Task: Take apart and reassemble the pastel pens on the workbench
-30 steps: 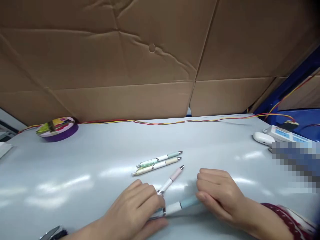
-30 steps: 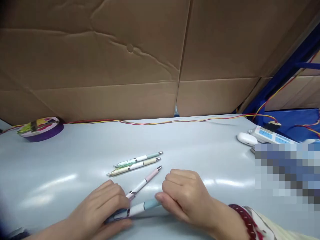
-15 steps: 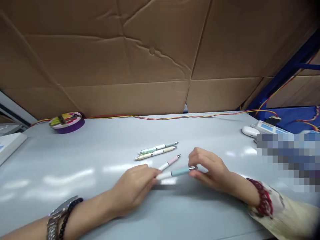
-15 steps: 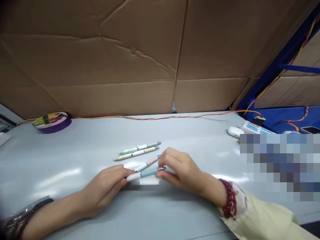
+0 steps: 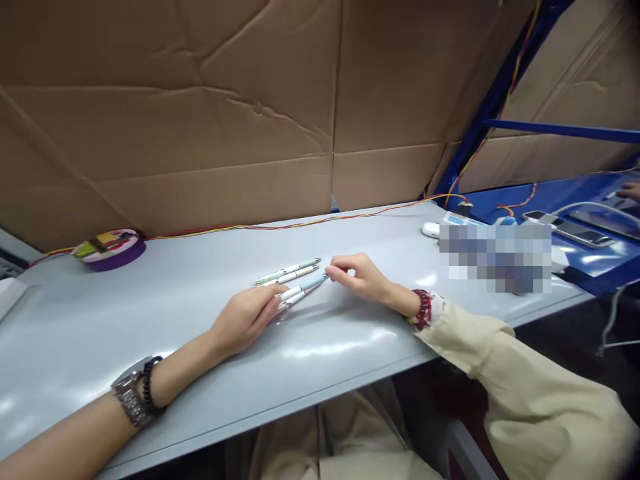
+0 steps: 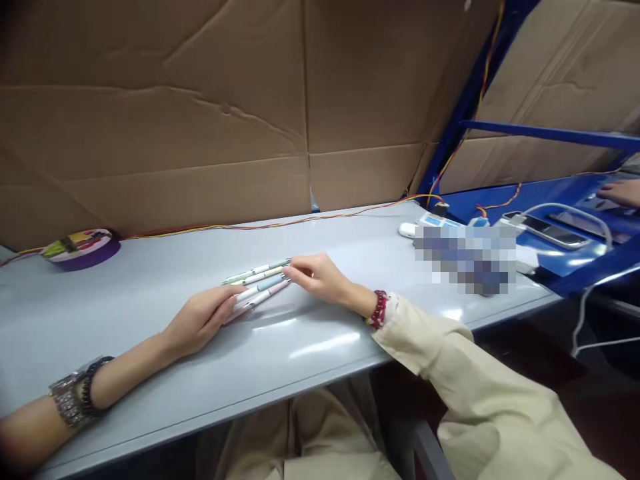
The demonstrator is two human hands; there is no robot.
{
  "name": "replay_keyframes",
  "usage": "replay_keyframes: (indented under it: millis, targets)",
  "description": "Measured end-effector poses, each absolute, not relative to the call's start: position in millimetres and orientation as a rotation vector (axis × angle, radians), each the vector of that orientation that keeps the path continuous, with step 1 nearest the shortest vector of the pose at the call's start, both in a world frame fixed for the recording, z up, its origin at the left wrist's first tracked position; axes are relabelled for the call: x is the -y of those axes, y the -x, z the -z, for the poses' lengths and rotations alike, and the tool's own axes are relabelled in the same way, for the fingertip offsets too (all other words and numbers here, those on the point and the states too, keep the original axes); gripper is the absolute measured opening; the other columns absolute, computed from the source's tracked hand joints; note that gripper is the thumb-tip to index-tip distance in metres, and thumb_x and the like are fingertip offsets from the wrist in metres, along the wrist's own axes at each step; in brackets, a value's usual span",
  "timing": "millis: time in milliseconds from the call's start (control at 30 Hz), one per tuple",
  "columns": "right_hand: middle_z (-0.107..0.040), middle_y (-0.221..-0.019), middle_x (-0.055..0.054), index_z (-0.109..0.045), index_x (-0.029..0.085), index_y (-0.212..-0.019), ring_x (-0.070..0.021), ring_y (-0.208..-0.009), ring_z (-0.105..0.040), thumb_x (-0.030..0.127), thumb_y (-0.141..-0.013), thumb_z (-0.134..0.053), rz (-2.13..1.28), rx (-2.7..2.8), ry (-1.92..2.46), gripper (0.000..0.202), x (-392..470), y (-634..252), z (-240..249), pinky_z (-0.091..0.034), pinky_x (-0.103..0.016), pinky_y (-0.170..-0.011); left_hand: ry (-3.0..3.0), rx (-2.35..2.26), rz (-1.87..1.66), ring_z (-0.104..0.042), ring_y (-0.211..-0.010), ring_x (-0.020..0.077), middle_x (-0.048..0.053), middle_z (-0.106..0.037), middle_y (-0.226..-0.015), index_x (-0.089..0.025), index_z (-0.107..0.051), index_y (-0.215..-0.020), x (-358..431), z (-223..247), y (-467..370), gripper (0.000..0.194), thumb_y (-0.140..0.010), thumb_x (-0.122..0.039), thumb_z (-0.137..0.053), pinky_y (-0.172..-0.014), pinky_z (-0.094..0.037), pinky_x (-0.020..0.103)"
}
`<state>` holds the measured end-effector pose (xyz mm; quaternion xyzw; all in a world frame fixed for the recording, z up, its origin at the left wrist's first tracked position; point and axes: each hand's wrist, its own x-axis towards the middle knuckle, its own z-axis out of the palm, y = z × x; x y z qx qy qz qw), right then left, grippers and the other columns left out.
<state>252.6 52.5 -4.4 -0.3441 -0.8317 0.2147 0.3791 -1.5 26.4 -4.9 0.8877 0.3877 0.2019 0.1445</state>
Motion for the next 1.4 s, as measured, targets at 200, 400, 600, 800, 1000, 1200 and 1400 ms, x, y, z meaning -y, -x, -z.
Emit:
replay_keyframes:
  millis: [200, 400, 600, 800, 1000, 1200, 1400]
  targets:
    - [-0.036, -0.055, 0.005, -0.042, 0.017, -0.06, -0.0086, -0.053, -0.033, 0.034, -0.091, -0.04, -0.539, 2.185, 0.851, 0.036, -60, -256, 9, -0.028, -0.022, -0.052, -2.621, -1.226, -0.456, -0.059, -0.072, 0.0184, 0.004, -0.065, -0.09, -0.019, -0.054, -0.105, -29, 5, -1, 0.033, -0.093, -0.043, -0.034, -0.068, -0.042, 0.026]
    - [-0.033, -0.054, 0.006, -0.041, 0.018, -0.06, -0.0081, -0.052, -0.031, 0.036, -0.092, -0.04, -0.535, 2.202, 0.849, 0.037, -64, -260, 14, -0.026, -0.022, -0.052, -2.644, -1.251, -0.424, -0.059, -0.078, 0.0192, 0.004, -0.065, -0.096, -0.02, -0.053, -0.108, -31, 8, -2, 0.033, -0.094, -0.042, -0.033, -0.071, -0.041, 0.025]
    - [-0.037, -0.057, 0.005, -0.047, 0.017, -0.067, -0.0091, -0.053, -0.033, 0.038, -0.092, -0.041, -0.551, 2.147, 0.891, 0.033, -69, -261, 18, -0.027, -0.022, -0.053, -2.638, -1.28, -0.419, -0.058, -0.084, 0.0204, 0.005, -0.063, -0.105, -0.021, -0.049, -0.115, -30, 6, -5, 0.035, -0.094, -0.043, -0.031, -0.073, -0.041, 0.027]
    - [-0.044, -0.062, 0.004, -0.054, 0.016, -0.085, -0.01, -0.056, -0.038, 0.039, -0.091, -0.042, -0.586, 2.115, 0.906, 0.026, -66, -260, 15, -0.03, -0.022, -0.055, -2.576, -1.376, -0.461, -0.054, -0.064, 0.0161, 0.0, -0.06, -0.078, -0.022, -0.045, -0.117, -30, 7, -3, 0.037, -0.091, -0.046, -0.036, -0.061, -0.04, 0.024]
    - [-0.033, -0.056, 0.005, -0.037, 0.019, -0.06, -0.0093, -0.053, -0.031, 0.042, -0.094, -0.03, -0.589, 2.156, 0.969, 0.042, -63, -257, 14, -0.026, -0.024, -0.053, -2.654, -1.317, -0.497, -0.058, -0.079, 0.0197, 0.005, -0.063, -0.097, -0.021, -0.052, -0.108, -31, 9, -3, 0.031, -0.092, -0.042, -0.034, -0.072, -0.041, 0.027]
    - [-0.028, -0.048, 0.006, -0.032, 0.019, -0.052, -0.008, -0.045, -0.026, 0.044, -0.094, -0.029, -0.661, 2.263, 0.981, 0.05, -62, -257, 18, -0.024, -0.024, -0.049, -2.724, -1.249, -0.557, -0.058, -0.089, 0.0218, 0.006, -0.063, -0.103, -0.021, -0.053, -0.105, -31, 10, -1, 0.031, -0.095, -0.035, -0.027, -0.079, -0.041, 0.03]
    - [-0.034, -0.051, 0.005, -0.036, 0.019, -0.056, -0.0084, -0.048, -0.031, 0.044, -0.094, -0.028, -0.792, 2.298, 0.894, 0.047, -59, -255, 14, -0.029, -0.022, -0.049, -2.456, -1.481, -0.559, -0.054, -0.058, 0.0163, -0.002, -0.059, -0.072, -0.022, -0.046, -0.107, -31, 11, -2, 0.029, -0.094, -0.039, -0.026, -0.06, -0.042, 0.026]
